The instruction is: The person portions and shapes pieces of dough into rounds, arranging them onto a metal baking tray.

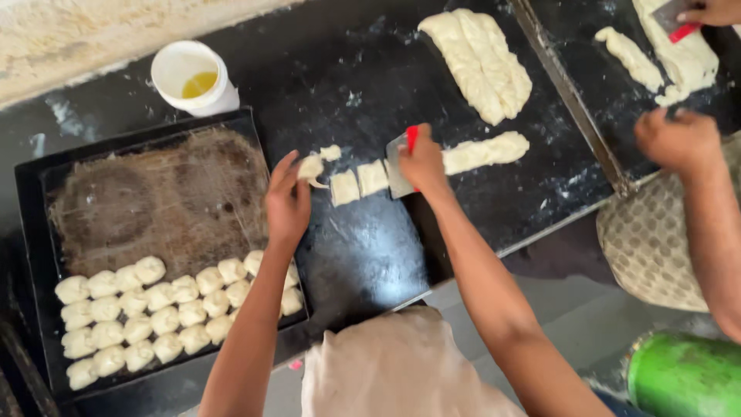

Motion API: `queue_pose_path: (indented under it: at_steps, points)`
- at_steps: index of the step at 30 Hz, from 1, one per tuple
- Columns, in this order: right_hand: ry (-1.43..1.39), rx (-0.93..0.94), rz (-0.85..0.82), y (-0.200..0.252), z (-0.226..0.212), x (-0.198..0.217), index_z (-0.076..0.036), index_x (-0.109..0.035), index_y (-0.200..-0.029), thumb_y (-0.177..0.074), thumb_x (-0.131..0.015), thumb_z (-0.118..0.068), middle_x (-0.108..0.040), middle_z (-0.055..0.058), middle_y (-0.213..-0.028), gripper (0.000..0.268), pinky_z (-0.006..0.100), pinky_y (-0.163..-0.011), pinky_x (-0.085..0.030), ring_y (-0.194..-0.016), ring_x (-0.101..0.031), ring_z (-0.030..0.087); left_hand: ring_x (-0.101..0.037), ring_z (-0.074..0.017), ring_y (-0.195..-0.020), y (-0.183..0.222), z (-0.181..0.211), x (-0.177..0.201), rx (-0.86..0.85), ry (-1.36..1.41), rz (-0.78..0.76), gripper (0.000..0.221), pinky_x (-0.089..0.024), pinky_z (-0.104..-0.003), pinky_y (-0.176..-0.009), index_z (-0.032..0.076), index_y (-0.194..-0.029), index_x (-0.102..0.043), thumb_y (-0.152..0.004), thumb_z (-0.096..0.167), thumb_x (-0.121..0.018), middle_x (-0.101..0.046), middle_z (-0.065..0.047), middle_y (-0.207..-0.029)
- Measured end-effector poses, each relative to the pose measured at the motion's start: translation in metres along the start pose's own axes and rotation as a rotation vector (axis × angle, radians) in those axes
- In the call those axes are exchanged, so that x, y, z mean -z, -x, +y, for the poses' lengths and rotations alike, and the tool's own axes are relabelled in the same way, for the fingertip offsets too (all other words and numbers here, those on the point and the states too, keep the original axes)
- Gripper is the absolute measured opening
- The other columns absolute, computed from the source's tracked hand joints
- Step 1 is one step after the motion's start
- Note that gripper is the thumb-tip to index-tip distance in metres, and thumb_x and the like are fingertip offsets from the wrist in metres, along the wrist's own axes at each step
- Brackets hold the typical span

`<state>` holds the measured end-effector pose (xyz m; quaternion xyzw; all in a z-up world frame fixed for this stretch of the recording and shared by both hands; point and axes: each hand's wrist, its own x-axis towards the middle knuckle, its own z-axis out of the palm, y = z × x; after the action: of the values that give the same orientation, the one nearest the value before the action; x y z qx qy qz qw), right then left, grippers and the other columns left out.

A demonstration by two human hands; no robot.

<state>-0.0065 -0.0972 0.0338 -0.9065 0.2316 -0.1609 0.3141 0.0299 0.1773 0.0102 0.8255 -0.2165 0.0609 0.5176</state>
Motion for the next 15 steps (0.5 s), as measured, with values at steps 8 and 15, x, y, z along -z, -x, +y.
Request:
queue_pose_path:
  at_steps: [8,15]
  points:
    - [0.063,0.021,-0.028,-0.005,0.039,0.036,-0.001,-0.042,-0.128,-0.092,-0.068,-0.02,-0.068,0.033,-0.09,0.048,0.063,-0.074,-0.048,-0.086,-0.063,0.056,-0.065,-0.0211,-0.121,-0.004,0.055,-0.019,0.539,1.168,0.129,0.05,-0.056,-0.039,-0.109,-0.007,-0.146,-0.049,-0.096,-0.009,-0.046,-0.056,-0.017,-0.143]
    - [0.071,0.06,0.023,-0.005,0.077,0.088,-0.006,-0.048,-0.128,-0.103,-0.064,-0.019,-0.071,0.029,-0.094,0.033,0.063,-0.079,-0.048,-0.094,-0.066,0.053,-0.065,-0.0177,-0.109,0.026,0.082,-0.046,0.693,1.104,0.052,0.047,-0.053,-0.038,-0.098,0.0,-0.147,-0.051,-0.101,0.007,-0.059,-0.065,-0.009,-0.125]
